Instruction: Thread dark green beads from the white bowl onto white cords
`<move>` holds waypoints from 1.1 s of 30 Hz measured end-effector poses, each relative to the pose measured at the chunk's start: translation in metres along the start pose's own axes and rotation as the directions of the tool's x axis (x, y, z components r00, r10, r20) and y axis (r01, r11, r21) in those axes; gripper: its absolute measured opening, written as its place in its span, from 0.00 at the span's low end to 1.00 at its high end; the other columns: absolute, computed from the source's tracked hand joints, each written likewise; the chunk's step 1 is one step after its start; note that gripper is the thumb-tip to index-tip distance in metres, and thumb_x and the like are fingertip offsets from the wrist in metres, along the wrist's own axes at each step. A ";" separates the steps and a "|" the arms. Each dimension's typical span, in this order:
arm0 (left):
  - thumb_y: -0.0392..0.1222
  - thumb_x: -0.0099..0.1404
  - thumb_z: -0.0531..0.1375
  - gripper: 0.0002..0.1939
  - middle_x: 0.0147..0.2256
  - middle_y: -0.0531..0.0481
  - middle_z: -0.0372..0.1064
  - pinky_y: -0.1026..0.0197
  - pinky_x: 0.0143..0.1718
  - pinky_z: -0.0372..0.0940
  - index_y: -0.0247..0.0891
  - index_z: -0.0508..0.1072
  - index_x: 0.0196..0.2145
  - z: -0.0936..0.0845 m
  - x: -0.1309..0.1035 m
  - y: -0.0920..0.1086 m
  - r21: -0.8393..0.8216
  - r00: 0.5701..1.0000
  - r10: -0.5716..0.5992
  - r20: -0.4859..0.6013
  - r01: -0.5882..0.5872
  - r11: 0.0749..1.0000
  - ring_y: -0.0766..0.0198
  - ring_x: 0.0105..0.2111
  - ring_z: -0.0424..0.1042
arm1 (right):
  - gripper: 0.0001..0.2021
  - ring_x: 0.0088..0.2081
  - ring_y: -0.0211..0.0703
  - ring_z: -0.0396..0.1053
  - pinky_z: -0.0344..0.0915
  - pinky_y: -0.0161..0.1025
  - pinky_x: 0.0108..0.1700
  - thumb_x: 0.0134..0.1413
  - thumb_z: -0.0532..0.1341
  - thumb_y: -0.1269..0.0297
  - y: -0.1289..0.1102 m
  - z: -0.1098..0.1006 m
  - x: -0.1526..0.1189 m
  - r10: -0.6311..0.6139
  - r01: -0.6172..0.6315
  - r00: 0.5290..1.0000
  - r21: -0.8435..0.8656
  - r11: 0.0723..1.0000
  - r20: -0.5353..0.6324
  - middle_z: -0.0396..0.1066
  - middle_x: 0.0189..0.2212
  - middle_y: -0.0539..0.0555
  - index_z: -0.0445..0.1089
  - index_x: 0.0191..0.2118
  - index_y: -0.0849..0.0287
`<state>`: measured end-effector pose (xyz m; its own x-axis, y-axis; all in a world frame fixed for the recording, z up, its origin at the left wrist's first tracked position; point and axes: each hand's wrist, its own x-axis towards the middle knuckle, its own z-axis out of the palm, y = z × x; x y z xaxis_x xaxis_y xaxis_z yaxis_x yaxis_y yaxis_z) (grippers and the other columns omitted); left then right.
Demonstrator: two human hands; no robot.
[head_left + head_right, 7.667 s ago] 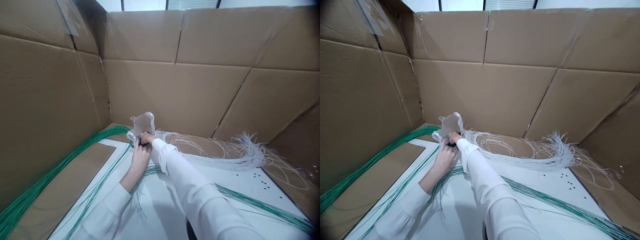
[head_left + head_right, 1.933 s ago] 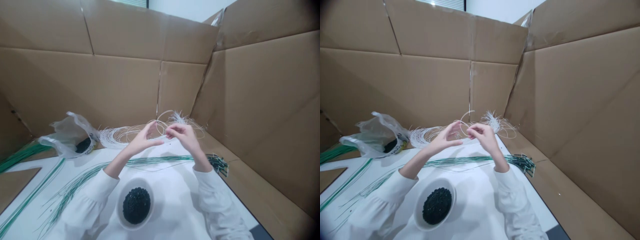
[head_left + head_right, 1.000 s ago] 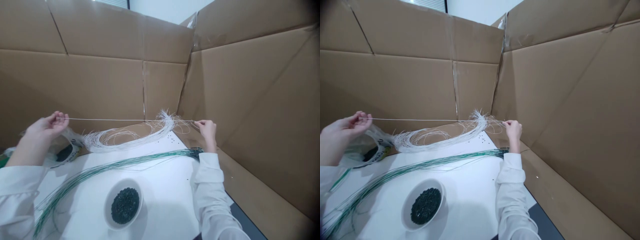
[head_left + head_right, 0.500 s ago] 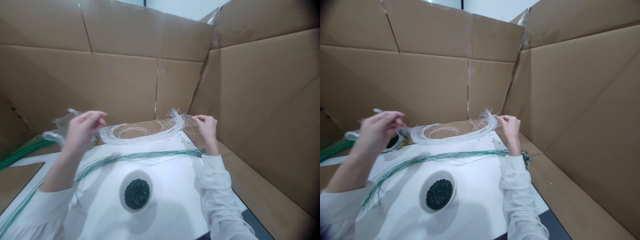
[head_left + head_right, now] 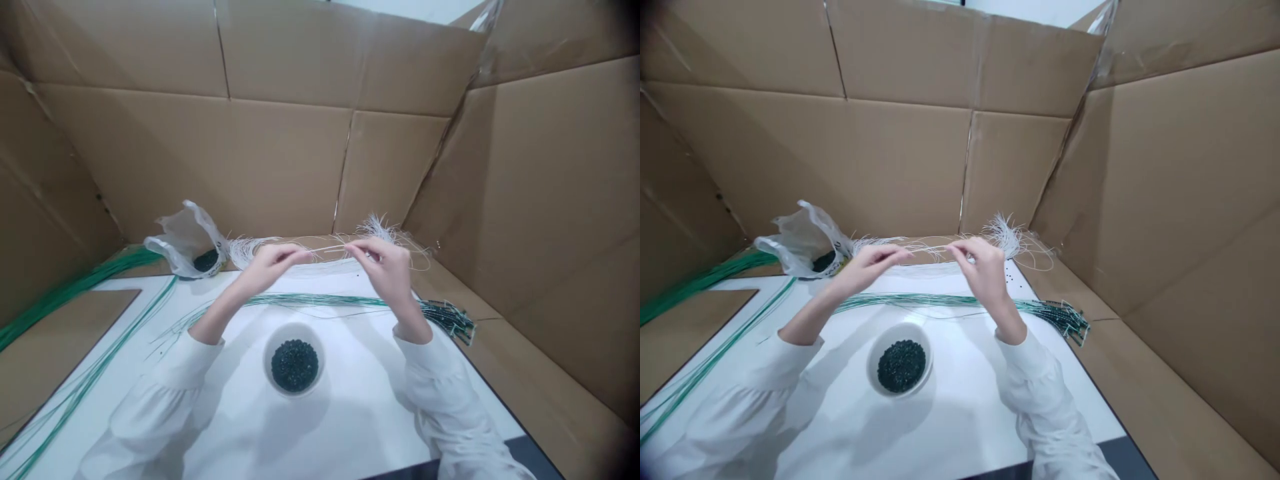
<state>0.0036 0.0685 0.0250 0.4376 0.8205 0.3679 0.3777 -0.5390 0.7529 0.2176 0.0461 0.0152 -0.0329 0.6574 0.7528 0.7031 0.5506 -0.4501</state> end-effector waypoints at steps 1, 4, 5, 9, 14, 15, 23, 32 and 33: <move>0.48 0.57 0.56 0.13 0.32 0.50 0.73 0.66 0.32 0.58 0.38 0.76 0.32 -0.010 -0.002 -0.005 -0.018 0.996 -0.010 -0.083 0.008 1.000 0.63 0.32 0.66 | 0.10 0.24 0.37 0.61 0.56 0.35 0.29 0.51 0.56 0.59 0.006 -0.004 0.003 0.030 -0.030 1.000 0.000 1.000 -0.009 0.72 0.25 0.51 0.73 0.28 0.56; 0.48 0.54 0.59 0.12 0.28 0.50 0.73 0.67 0.30 0.58 0.37 0.76 0.28 -0.043 -0.009 -0.020 -0.044 0.963 -0.107 -0.247 0.099 0.994 0.63 0.29 0.66 | 0.11 0.22 0.36 0.59 0.55 0.35 0.27 0.49 0.57 0.58 0.025 -0.011 0.010 0.099 -0.100 0.994 0.033 0.994 0.047 0.69 0.22 0.50 0.73 0.28 0.58; 0.48 0.53 0.60 0.11 0.27 0.50 0.72 0.67 0.29 0.58 0.37 0.76 0.27 -0.054 -0.013 -0.026 -0.049 0.949 -0.132 -0.285 0.124 0.991 0.63 0.29 0.66 | 0.11 0.22 0.35 0.59 0.55 0.35 0.27 0.49 0.57 0.58 0.031 -0.012 0.012 0.122 -0.125 0.991 0.048 0.991 0.061 0.68 0.21 0.50 0.72 0.28 0.58; 0.46 0.50 0.62 0.11 0.26 0.50 0.72 0.69 0.26 0.58 0.36 0.76 0.26 -0.095 -0.033 -0.044 -0.023 0.924 -0.276 -0.266 0.280 0.960 0.66 0.27 0.66 | 0.09 0.23 0.35 0.58 0.54 0.34 0.26 0.45 0.59 0.59 0.057 -0.012 0.018 0.276 -0.281 0.960 0.204 0.938 0.051 0.66 0.20 0.50 0.72 0.26 0.59; 0.42 0.48 0.64 0.09 0.26 0.54 0.71 0.71 0.22 0.55 0.37 0.75 0.29 -0.132 -0.066 -0.067 -0.039 0.737 -0.390 -0.553 0.445 0.895 0.66 0.28 0.64 | 0.05 0.20 0.30 0.50 0.49 0.32 0.21 0.40 0.62 0.65 0.081 -0.009 0.021 0.520 -0.563 0.809 0.614 0.553 0.274 0.59 0.19 0.48 0.71 0.26 0.60; 0.42 0.47 0.64 0.07 0.25 0.55 0.70 0.71 0.22 0.55 0.38 0.75 0.27 -0.135 -0.070 -0.073 -0.004 0.671 -0.367 -0.645 0.477 0.879 0.65 0.29 0.64 | 0.05 0.19 0.30 0.49 0.49 0.32 0.20 0.39 0.62 0.66 0.083 -0.007 0.021 0.521 -0.607 0.775 0.648 0.460 0.356 0.58 0.18 0.47 0.70 0.26 0.61; 0.36 0.45 0.64 0.06 0.28 0.51 0.67 0.65 0.33 0.60 0.40 0.72 0.24 -0.084 -0.047 -0.058 0.357 0.706 -0.031 -0.708 0.395 0.846 0.57 0.39 0.66 | 0.05 0.18 0.30 0.47 0.50 0.30 0.19 0.46 0.57 0.71 0.057 0.020 0.017 0.319 -0.720 0.681 0.682 0.128 0.659 0.52 0.18 0.45 0.67 0.32 0.61; 0.43 0.49 0.62 0.11 0.35 0.48 0.73 0.62 0.33 0.64 0.42 0.76 0.33 0.013 -0.029 -0.012 -0.139 0.984 -0.108 0.139 0.127 0.982 0.58 0.32 0.70 | 0.04 0.18 0.29 0.45 0.48 0.30 0.20 0.46 0.57 0.71 0.035 0.025 0.013 0.314 -0.739 0.660 0.665 0.106 0.683 0.49 0.17 0.43 0.66 0.32 0.62; 0.45 0.49 0.62 0.12 0.36 0.47 0.73 0.61 0.35 0.64 0.42 0.76 0.34 0.020 -0.028 -0.016 -0.189 0.976 -0.126 0.178 0.160 0.969 0.58 0.34 0.70 | 0.04 0.18 0.29 0.45 0.48 0.30 0.20 0.45 0.58 0.71 0.033 0.026 0.012 0.315 -0.740 0.658 0.665 0.100 0.684 0.49 0.16 0.43 0.67 0.31 0.62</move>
<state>0.0016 0.0503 -0.0084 0.5245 0.8349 0.1668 0.2819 -0.3551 0.8913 0.2219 0.0854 -0.0031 -0.2864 0.9578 0.0247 -0.3783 -0.0893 -0.9214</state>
